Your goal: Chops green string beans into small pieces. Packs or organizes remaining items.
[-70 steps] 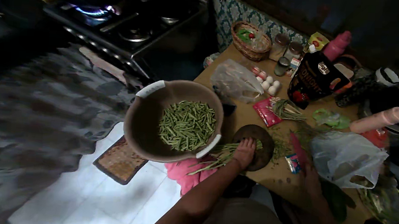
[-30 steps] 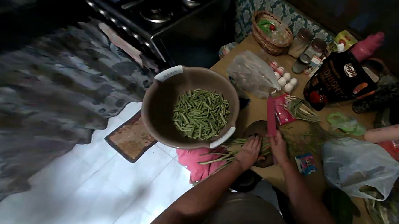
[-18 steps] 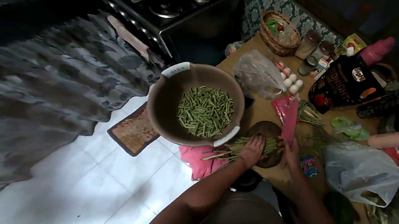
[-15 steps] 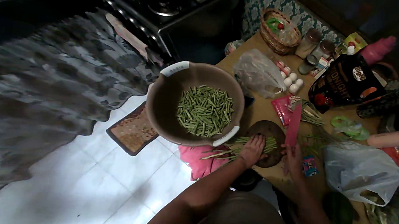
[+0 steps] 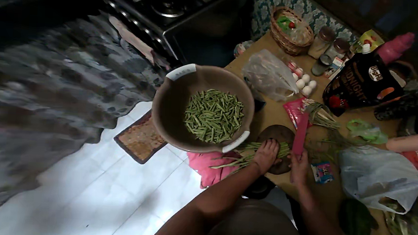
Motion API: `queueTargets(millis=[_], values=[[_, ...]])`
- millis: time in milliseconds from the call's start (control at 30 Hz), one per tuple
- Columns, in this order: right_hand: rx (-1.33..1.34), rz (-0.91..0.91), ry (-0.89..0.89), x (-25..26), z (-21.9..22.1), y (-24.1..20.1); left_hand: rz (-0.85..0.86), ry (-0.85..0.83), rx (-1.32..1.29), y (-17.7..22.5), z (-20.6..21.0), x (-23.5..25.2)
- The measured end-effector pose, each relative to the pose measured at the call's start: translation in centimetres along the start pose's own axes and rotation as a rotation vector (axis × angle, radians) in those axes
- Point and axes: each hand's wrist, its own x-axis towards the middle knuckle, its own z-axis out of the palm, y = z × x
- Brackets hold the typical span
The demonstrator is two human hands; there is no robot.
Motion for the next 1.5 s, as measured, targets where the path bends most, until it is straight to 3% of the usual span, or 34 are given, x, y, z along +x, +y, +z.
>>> queueTargets(millis=[267, 467, 633, 833, 967, 1100, 1233, 1367, 1500], values=[[-0.076, -0.122, 0.052, -0.4, 0.4, -0.1, 0.039, 0.037, 0.011, -0.1, 0.3, 0.8], [-0.021, -0.241, -0.188, 1.2, 0.8, -1.7, 0.058, 0.066, 0.027, -0.2, 0.7, 0.7], [-0.062, -0.313, -0.185, 2.3, 1.5, -0.4, 0.05, 0.091, -0.046, -0.5, 0.3, 0.1], [-0.095, -0.302, -0.171, 2.2, 1.8, -0.4, -0.096, 0.013, -0.09, -1.3, -0.6, -2.5], [-0.081, -0.209, -0.212, 1.5, 0.4, -2.0, -0.061, 0.008, 0.008, -1.7, 0.8, -2.2], [-0.411, -0.277, -0.152, -2.4, -3.4, -4.2, -0.044, -0.036, 0.032, -1.5, 0.5, -2.2], [-0.757, -0.112, -0.313, -7.4, -5.7, -5.7, -0.033, -0.067, 0.046, -1.4, 0.2, -2.2], [-0.877, 0.11, -0.476, -9.4, -5.7, -6.1, -0.009, -0.059, 0.056, -1.6, 0.2, -2.2], [-0.95, 0.227, -0.529, -9.5, -5.2, -7.0, -0.003, -0.071, 0.049, -1.7, 0.1, -2.2]])
